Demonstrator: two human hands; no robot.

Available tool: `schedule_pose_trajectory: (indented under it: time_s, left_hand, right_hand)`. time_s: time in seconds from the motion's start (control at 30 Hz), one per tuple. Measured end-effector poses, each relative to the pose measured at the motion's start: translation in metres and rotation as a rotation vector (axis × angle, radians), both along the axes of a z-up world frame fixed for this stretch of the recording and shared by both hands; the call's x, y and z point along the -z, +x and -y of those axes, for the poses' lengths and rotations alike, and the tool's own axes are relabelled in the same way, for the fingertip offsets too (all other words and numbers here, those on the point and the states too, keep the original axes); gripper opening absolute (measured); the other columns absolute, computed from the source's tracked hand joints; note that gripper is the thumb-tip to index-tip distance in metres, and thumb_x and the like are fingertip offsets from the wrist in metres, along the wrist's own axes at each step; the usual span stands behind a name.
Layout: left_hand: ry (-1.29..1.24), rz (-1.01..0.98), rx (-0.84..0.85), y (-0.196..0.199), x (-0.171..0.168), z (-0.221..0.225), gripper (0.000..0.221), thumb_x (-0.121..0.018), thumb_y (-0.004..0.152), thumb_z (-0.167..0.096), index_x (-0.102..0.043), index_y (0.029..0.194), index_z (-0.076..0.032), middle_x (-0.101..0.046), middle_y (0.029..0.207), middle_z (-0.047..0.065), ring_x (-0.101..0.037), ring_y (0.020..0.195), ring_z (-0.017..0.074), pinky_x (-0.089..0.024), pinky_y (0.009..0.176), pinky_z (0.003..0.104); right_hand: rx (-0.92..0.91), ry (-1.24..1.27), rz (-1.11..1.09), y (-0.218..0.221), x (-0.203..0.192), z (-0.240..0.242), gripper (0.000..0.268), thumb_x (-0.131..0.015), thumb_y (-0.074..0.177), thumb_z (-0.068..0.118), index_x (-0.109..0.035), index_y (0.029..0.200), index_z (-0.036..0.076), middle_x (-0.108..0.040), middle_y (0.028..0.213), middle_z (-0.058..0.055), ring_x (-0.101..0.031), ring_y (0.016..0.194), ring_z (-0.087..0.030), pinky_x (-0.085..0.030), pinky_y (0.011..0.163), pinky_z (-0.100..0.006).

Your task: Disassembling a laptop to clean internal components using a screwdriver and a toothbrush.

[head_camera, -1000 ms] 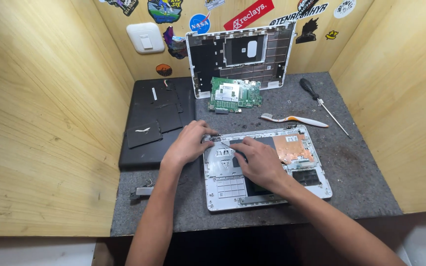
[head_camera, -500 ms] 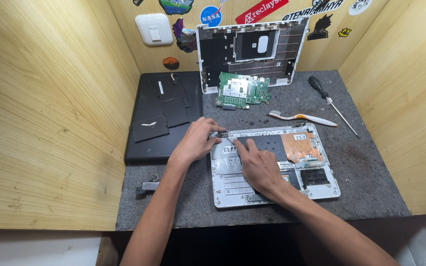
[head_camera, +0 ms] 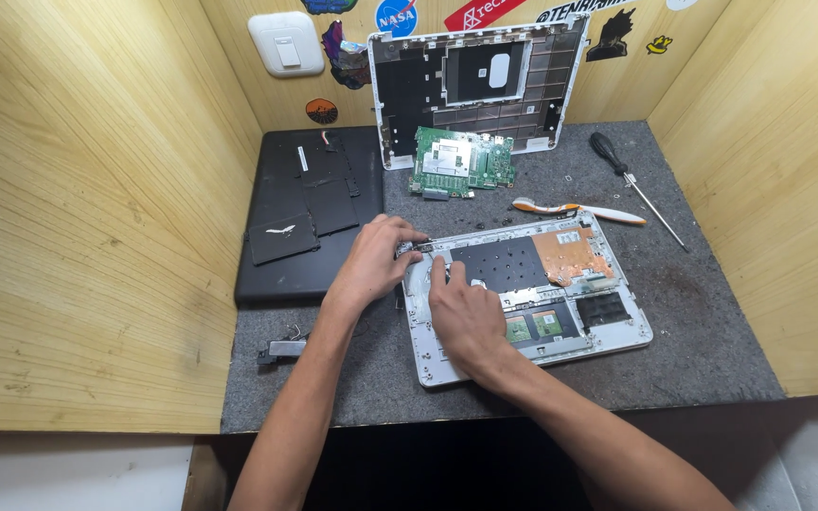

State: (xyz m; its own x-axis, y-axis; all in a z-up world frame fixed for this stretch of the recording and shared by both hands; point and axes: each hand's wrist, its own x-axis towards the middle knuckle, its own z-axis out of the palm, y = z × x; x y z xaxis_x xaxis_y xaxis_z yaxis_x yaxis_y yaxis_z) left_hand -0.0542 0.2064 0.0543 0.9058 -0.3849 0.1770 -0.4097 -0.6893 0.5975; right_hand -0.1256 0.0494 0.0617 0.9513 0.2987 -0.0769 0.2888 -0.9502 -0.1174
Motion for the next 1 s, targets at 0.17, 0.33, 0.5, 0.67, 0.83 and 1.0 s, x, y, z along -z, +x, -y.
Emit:
schedule_pose_trajectory:
  time_s: [0.17, 0.33, 0.5, 0.67, 0.83, 1.0]
  left_hand:
    - [0.025, 0.044, 0.008, 0.003, 0.009, 0.0, 0.025, -0.074, 0.089, -0.013, -0.079, 0.113, -0.011, -0.076, 0.103, 0.014, -0.067, 0.098, 0.0292, -0.053, 0.089, 0.041]
    - [0.089, 0.083, 0.021, 0.007, 0.017, 0.001, 0.024, -0.071, 0.092, -0.015, -0.078, 0.114, -0.009, -0.076, 0.104, 0.014, -0.067, 0.098, 0.0278, -0.052, 0.091, 0.039]
    - [0.076, 0.101, 0.045, 0.005, 0.019, 0.002, 0.027, -0.07, 0.093, -0.014, -0.076, 0.118, -0.007, -0.075, 0.106, 0.016, -0.065, 0.101, 0.027, -0.054, 0.087, 0.037]
    - [0.066, 0.085, 0.044, 0.006, 0.014, 0.002, 0.029, -0.069, 0.092, -0.014, -0.075, 0.12, -0.005, -0.075, 0.107, 0.017, -0.065, 0.102, 0.0276, -0.056, 0.085, 0.036]
    - [0.07, 0.076, 0.045, 0.003, 0.014, 0.002, 0.028, -0.068, 0.093, -0.014, -0.074, 0.119, -0.004, -0.074, 0.105, 0.015, -0.063, 0.1, 0.0239, -0.057, 0.079, 0.031]
    - [0.092, 0.178, 0.075, 0.009, 0.035, -0.001, 0.022, -0.071, 0.093, -0.02, -0.075, 0.111, -0.008, -0.072, 0.098, 0.008, -0.059, 0.096, 0.0199, -0.057, 0.076, 0.028]
  right_hand:
    - [-0.046, 0.073, 0.053, -0.006, 0.004, 0.016, 0.056, -0.049, 0.088, -0.011, -0.051, 0.144, -0.004, -0.063, 0.1, -0.018, -0.058, 0.045, -0.007, -0.05, 0.042, -0.026]
    - [-0.044, 0.112, 0.097, -0.009, -0.004, 0.01, 0.055, -0.051, 0.087, -0.011, -0.055, 0.141, -0.004, -0.064, 0.099, -0.019, -0.059, 0.045, -0.008, -0.051, 0.041, -0.026]
    - [0.031, 0.102, 0.045, -0.006, 0.01, 0.007, 0.059, -0.049, 0.088, -0.011, -0.05, 0.146, -0.003, -0.06, 0.098, -0.015, -0.064, 0.048, -0.011, -0.056, 0.044, -0.029]
    - [0.042, 0.091, 0.07, -0.002, 0.005, 0.001, 0.058, -0.051, 0.089, -0.01, -0.05, 0.146, -0.003, -0.06, 0.096, -0.015, -0.066, 0.048, -0.012, -0.057, 0.043, -0.03]
    - [0.034, 0.046, -0.023, 0.018, 0.006, 0.002, 0.054, -0.045, 0.091, -0.008, -0.051, 0.145, -0.006, -0.06, 0.095, -0.019, -0.072, 0.057, -0.024, -0.061, 0.048, -0.039]
    - [-0.023, 0.0, -0.119, 0.094, 0.001, 0.005, 0.027, -0.057, 0.088, 0.024, -0.08, 0.093, 0.01, -0.074, 0.076, -0.016, -0.076, 0.07, -0.038, -0.06, 0.061, -0.056]
